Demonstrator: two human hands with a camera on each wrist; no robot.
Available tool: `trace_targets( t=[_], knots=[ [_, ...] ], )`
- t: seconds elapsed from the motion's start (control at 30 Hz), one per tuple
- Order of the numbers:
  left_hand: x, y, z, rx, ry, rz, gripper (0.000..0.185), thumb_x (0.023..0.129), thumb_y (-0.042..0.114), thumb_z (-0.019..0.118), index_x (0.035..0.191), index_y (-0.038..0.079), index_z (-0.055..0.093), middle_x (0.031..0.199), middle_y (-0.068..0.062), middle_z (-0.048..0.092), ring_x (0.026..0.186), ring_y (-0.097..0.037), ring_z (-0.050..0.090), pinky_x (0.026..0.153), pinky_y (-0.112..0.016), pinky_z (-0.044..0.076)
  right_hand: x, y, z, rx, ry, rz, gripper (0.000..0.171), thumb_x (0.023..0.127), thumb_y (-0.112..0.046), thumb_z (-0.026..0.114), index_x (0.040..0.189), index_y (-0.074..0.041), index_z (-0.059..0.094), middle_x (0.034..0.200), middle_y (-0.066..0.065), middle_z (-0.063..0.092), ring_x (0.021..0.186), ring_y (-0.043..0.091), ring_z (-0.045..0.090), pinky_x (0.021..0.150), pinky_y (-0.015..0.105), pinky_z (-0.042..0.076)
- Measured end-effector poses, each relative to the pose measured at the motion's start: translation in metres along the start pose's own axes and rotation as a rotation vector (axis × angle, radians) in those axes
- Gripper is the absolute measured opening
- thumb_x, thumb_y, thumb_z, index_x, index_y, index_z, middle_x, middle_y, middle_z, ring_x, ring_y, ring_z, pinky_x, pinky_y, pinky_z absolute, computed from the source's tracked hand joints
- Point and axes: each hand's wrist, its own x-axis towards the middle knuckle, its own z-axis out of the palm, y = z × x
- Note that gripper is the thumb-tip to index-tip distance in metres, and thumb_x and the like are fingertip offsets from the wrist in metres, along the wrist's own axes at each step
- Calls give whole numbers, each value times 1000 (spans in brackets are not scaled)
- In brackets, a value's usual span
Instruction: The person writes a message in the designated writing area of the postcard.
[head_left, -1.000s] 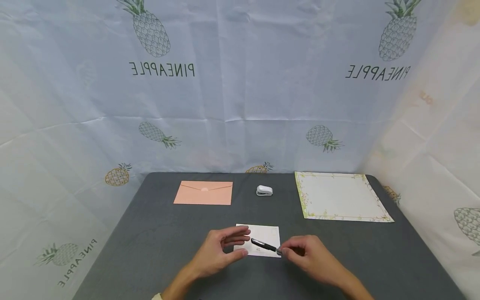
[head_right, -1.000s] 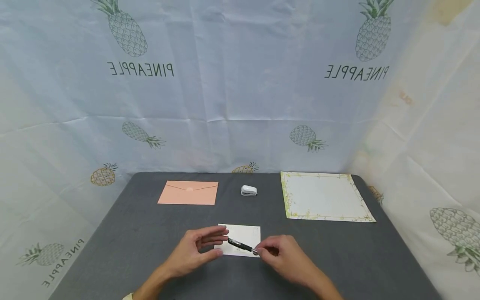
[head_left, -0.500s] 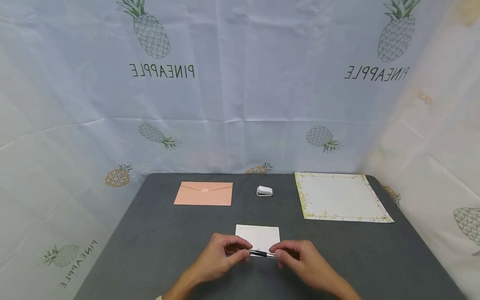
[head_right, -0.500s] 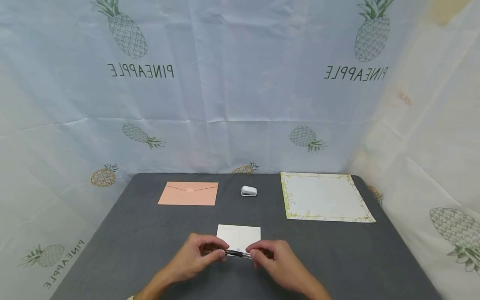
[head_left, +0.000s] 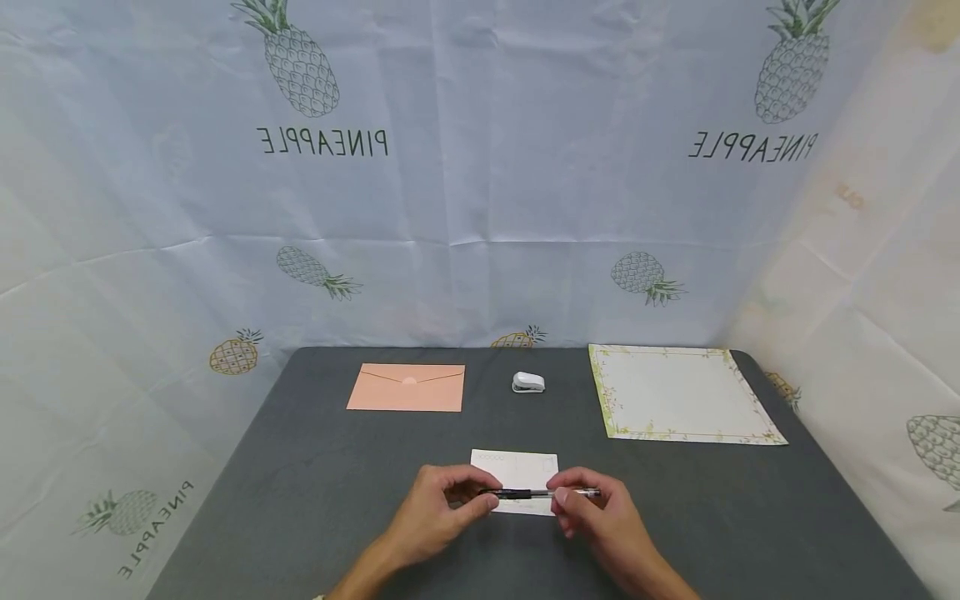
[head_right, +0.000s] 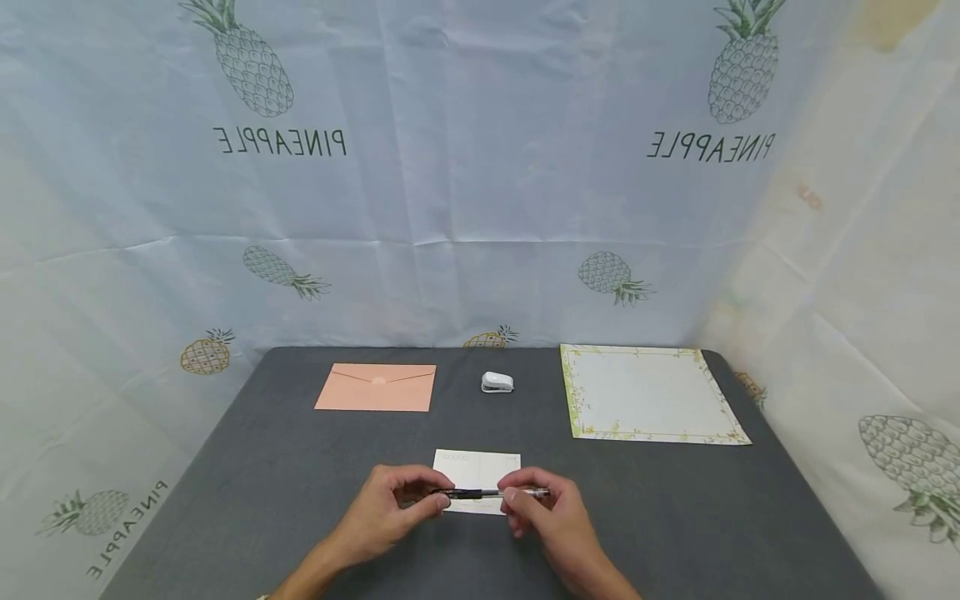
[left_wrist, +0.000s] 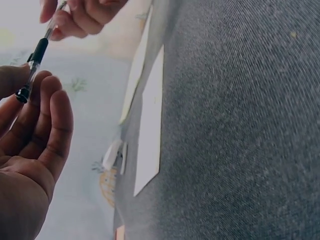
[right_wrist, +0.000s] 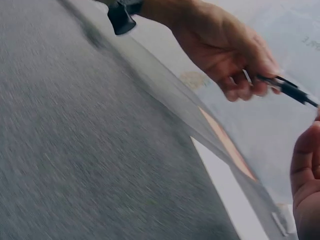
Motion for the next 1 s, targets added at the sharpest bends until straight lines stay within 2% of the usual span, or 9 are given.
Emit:
trace_targets(
  t=[0.1,0.23,0.43,0.6,0.73,0.87,1.0],
  knots=[
    [1,3,1,3,10,1,11,98,12,83,109,12,83,97,-5,83,77,-1,71,69,-26,64,1,6,5,172,-48,-21,17,110,-2,55,114,-6,72,90,-4,72,74,7,66,70,22,58],
    [1,5,2,-1,19,-2,11,97,14,84,108,11,83,96,-4,83,78,-2,72,72,-27,65,3,10,10,270,-124,-1,27,114,-7,48,117,-16,73,93,-6,72,75,5,65,70,21,58],
    [3,2,4,-21,1,24,11,96,10,84,107,11,83,98,-6,83,82,-3,74,76,-29,67,8,15,19,314,-190,76,29,117,-14,44,128,-14,71,103,-1,77,78,8,70,71,24,61],
    [4,3,5,-8,-11,26,12,97,14,84,109,12,82,100,-5,83,83,-4,75,78,-29,67,10,17,26,347,-206,102,27,118,-17,43,125,-14,70,103,-2,75,78,8,70,70,23,61],
    [4,3,5,1,-11,27,12,96,10,84,108,11,82,99,-3,83,82,-2,73,77,-29,66,11,18,29,378,-241,103,25,119,-19,42,121,-14,67,100,-4,73,78,7,69,70,21,60],
    [4,2,6,15,-16,49,13,96,7,84,108,10,82,98,-3,82,80,-1,71,76,-29,66,12,19,31,405,-265,111,20,118,-17,43,118,-13,63,99,-5,74,80,5,71,71,21,60],
    [3,1,6,46,-20,75,11,97,12,85,108,12,83,99,-2,83,80,0,70,75,-28,66,13,19,32,419,-267,126,17,116,-16,45,117,-13,62,99,-5,76,81,4,72,72,20,61]
  ],
)
